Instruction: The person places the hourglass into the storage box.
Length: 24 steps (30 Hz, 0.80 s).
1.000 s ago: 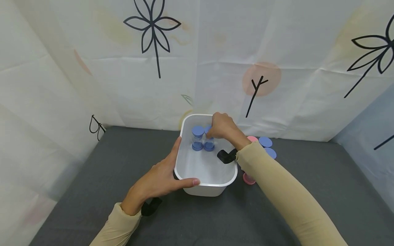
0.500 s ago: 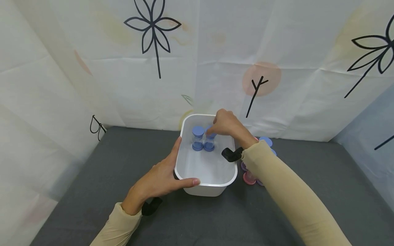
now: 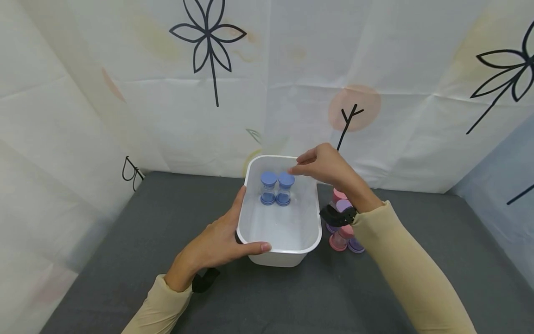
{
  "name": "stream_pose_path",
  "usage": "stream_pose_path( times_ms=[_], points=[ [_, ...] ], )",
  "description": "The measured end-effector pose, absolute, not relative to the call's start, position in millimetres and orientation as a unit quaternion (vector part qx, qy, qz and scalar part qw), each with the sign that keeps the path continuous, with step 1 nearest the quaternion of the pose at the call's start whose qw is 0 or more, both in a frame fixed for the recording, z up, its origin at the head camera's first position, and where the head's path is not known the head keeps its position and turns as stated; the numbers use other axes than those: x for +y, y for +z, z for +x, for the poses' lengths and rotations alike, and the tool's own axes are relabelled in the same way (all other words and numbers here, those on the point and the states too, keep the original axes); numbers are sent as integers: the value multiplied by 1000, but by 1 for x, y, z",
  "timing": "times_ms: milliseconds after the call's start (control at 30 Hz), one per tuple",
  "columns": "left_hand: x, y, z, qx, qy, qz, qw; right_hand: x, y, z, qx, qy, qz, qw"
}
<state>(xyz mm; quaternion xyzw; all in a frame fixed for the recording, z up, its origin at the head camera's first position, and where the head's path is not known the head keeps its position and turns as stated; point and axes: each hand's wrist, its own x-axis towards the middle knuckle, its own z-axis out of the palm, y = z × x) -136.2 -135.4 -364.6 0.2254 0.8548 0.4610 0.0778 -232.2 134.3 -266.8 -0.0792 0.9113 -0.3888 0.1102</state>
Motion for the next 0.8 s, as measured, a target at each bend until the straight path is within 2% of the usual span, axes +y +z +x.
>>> stream_pose_path(
  times_ms=[400, 800],
  points=[
    [-136, -365, -136, 859, 455, 224, 69, 172, -269, -169, 869, -483, -94, 50],
    [-136, -365, -135, 857, 458, 223, 72, 226, -294, -118, 857, -509, -55, -61]
  ],
)
